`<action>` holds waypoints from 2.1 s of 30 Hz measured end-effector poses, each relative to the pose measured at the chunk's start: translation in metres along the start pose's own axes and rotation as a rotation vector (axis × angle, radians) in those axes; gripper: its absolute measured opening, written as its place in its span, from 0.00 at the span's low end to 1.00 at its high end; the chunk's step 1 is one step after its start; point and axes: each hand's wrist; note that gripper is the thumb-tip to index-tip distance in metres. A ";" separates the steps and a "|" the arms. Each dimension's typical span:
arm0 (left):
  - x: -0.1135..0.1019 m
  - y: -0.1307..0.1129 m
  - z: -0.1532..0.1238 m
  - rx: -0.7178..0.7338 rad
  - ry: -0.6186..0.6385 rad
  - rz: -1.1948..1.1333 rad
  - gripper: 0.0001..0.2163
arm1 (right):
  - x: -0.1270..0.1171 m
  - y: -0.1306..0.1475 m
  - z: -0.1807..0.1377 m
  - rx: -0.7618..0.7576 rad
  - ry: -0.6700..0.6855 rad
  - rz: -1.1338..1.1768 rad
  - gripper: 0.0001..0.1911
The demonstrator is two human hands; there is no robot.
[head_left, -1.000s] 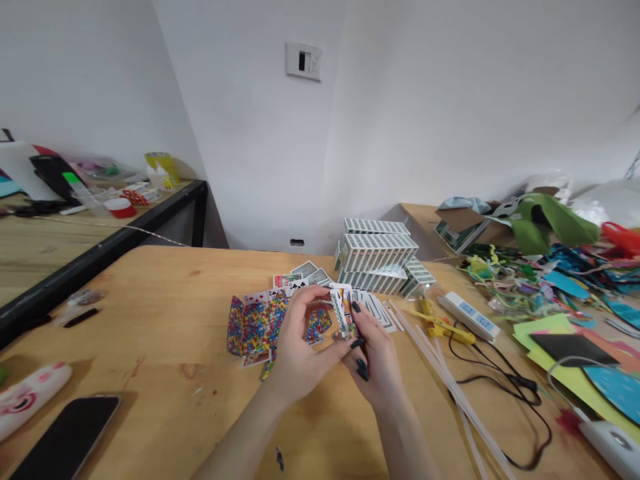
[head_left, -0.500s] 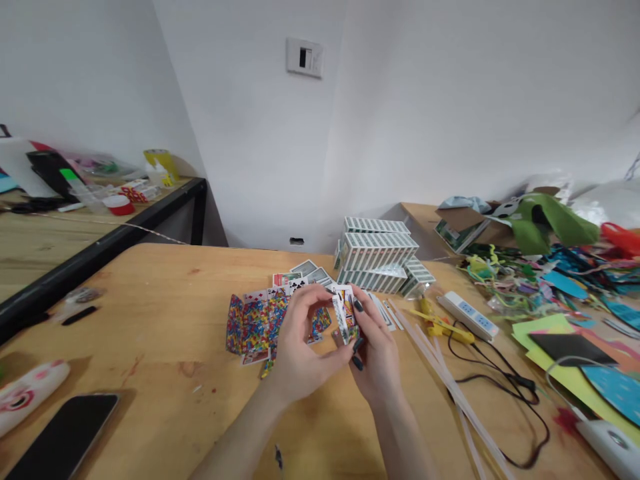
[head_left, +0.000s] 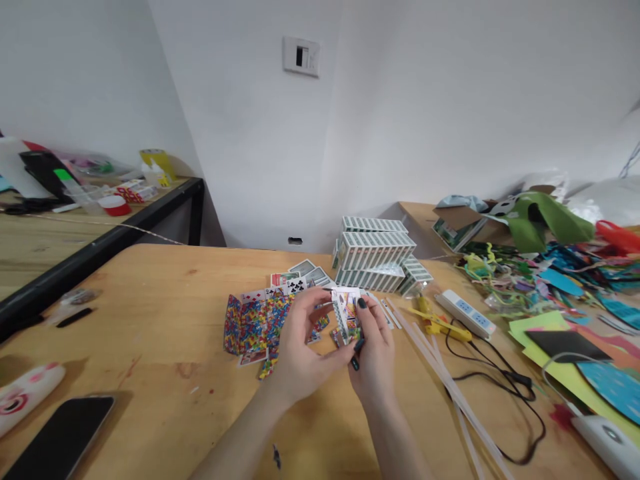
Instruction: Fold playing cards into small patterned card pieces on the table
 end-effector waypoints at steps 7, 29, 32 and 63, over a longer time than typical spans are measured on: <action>-0.011 -0.006 0.005 -0.001 0.148 0.061 0.25 | -0.003 -0.003 0.002 -0.120 -0.033 -0.106 0.08; 0.011 -0.002 -0.014 -0.290 -0.422 0.072 0.10 | 0.000 -0.020 -0.018 -0.305 0.110 -0.496 0.13; 0.010 -0.002 -0.013 -0.250 -0.438 0.109 0.10 | 0.002 -0.021 -0.022 -0.283 0.110 -0.454 0.11; 0.006 -0.008 -0.014 -0.180 -0.441 0.147 0.08 | 0.003 -0.019 -0.025 -0.293 0.146 -0.446 0.06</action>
Point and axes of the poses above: each hand's wrist, its own z-axis towards the middle knuckle, its own x-axis out of the palm, y = z × x
